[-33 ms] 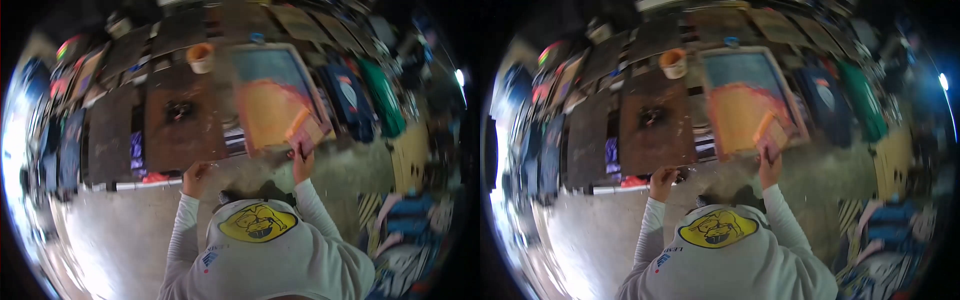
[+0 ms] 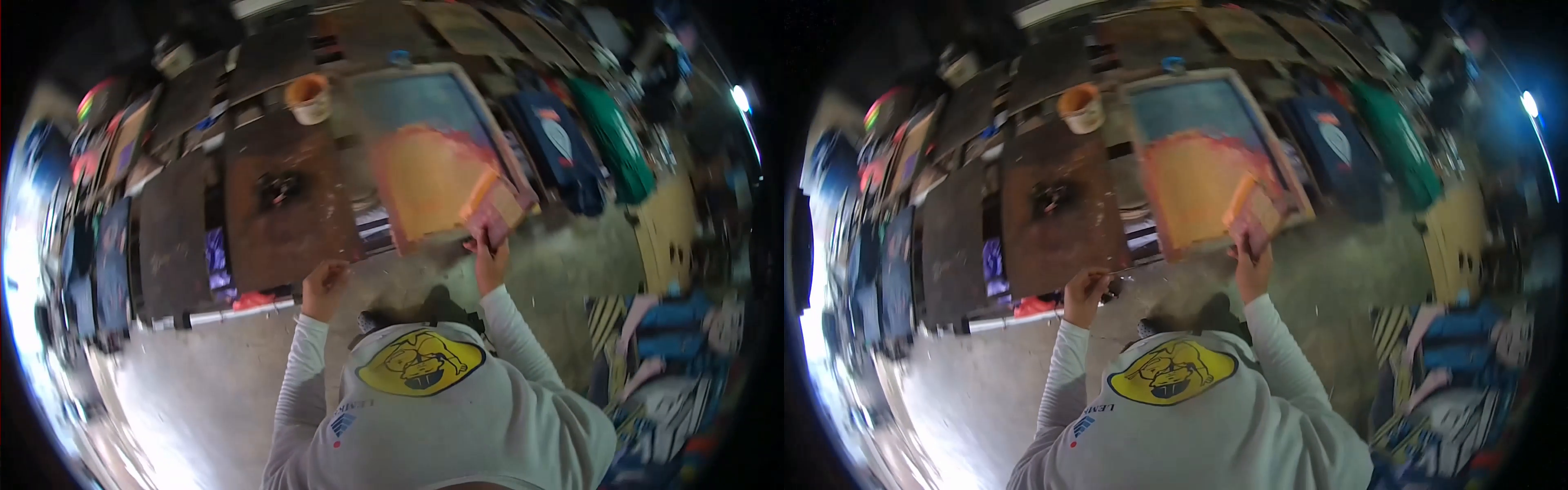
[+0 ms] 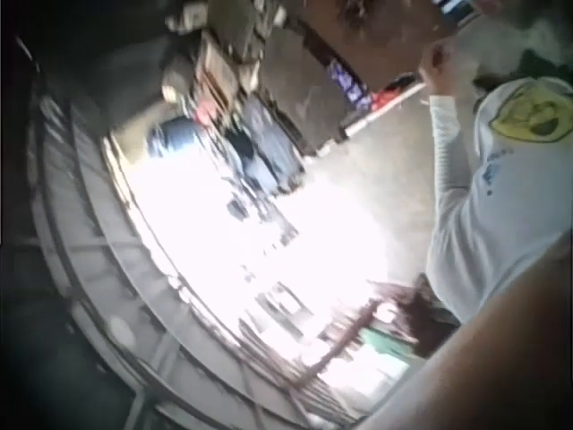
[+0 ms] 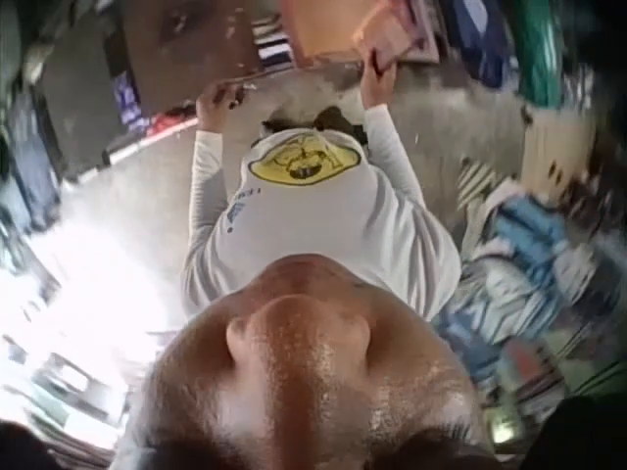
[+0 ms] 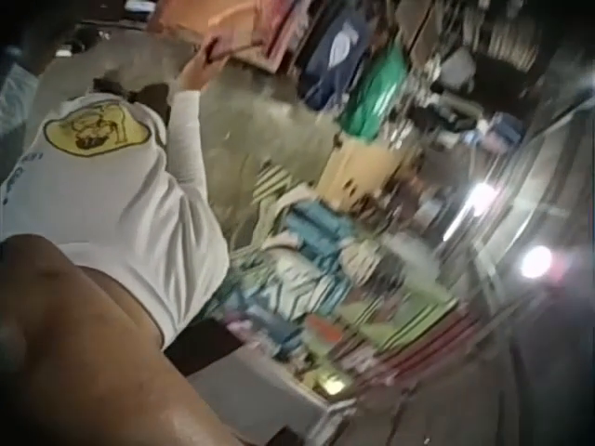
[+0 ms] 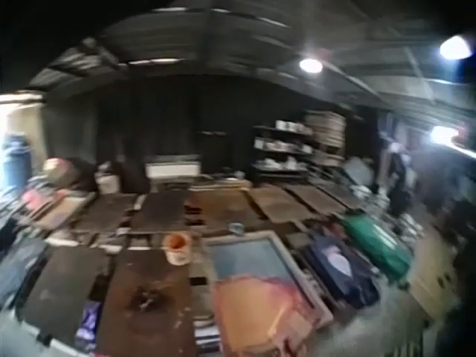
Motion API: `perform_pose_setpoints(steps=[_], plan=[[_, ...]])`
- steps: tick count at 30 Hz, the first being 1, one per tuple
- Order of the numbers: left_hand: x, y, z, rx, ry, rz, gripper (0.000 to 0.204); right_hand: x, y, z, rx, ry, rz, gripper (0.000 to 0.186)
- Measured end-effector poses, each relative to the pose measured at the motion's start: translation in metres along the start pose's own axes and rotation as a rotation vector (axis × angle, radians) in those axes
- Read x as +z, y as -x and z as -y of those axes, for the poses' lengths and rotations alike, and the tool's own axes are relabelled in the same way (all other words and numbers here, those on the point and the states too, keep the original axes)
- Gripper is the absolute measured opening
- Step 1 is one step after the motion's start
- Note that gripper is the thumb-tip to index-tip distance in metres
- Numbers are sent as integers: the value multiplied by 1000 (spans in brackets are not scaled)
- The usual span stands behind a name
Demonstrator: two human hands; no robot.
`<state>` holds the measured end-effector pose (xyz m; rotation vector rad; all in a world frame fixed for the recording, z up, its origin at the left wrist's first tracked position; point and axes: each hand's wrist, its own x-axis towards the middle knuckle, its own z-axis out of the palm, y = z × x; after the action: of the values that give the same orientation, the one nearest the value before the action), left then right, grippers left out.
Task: The recorder is performing screen printing and inspecting printed tote bags on a workshop production floor.
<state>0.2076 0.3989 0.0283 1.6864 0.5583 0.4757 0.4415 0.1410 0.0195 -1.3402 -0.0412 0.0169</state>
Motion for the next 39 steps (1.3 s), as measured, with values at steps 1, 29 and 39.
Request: perform_pose_setpoints(steps=[1, 29, 39], plan=[[14, -25, -8, -22, 1, 116, 12, -5, -4, 3, 29, -32, -6, 33], [384, -318, -96, 832, -589, 606, 28, -101, -254, -11, 43, 1321, 225, 29], [436, -413, -11, 1075, -1183, 1026, 40, -30, -247, -16, 165, 1326, 232, 23]])
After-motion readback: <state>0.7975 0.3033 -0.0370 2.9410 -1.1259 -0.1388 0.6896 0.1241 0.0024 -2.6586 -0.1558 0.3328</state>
